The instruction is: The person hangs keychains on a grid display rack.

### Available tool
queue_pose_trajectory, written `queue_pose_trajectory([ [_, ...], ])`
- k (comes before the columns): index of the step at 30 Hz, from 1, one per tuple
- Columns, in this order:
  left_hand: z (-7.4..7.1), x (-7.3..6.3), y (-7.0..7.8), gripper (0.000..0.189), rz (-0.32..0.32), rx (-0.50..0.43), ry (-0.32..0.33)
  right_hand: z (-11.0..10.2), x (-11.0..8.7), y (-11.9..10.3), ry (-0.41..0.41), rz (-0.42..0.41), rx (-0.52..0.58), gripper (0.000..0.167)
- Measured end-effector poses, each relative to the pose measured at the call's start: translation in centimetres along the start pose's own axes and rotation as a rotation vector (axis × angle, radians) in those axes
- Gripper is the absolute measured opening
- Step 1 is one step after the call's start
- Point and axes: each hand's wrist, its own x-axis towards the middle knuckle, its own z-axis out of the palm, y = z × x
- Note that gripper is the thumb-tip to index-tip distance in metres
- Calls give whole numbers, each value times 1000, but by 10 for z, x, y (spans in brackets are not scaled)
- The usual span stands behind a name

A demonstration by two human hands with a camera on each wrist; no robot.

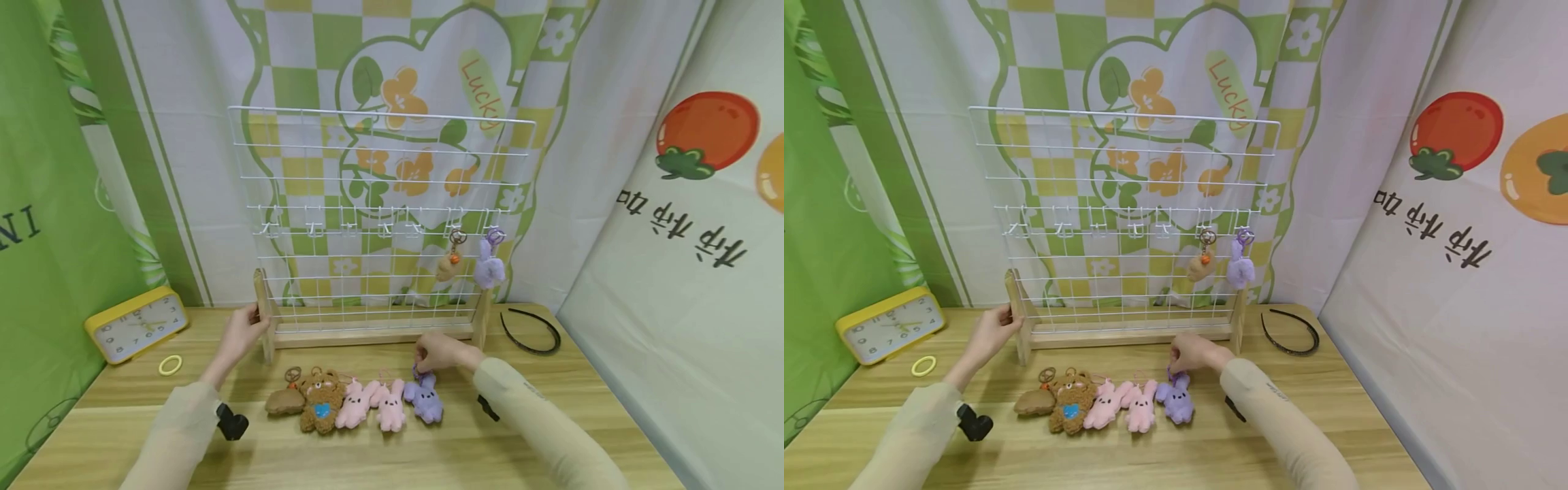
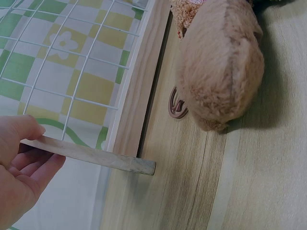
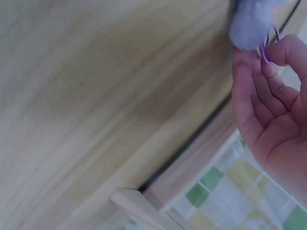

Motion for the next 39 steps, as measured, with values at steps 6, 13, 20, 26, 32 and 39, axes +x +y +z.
queue_pose_trajectory([
  [6, 1, 0, 0, 41, 2, -8, 7, -21, -17, -9, 15, -39, 65, 5],
  [13, 1, -3, 0, 35, 12, 37, 30, -44, -37, -21, 72, -137, 52, 6],
  [20, 1, -3, 1, 36, 3, 31, 24, -78, -53, -44, 235, -233, 16, 7],
  [26, 1, -2, 1, 36, 11, 25, 21, -119, -61, -69, 433, -263, -29, 6],
  [32, 0, -2, 1, 33, 12, 43, 21, -160, -67, -97, 509, -211, -41, 3],
  [39, 0, -3, 2, 28, 14, 67, 30, -192, -63, -109, 573, -168, -54, 3],
])
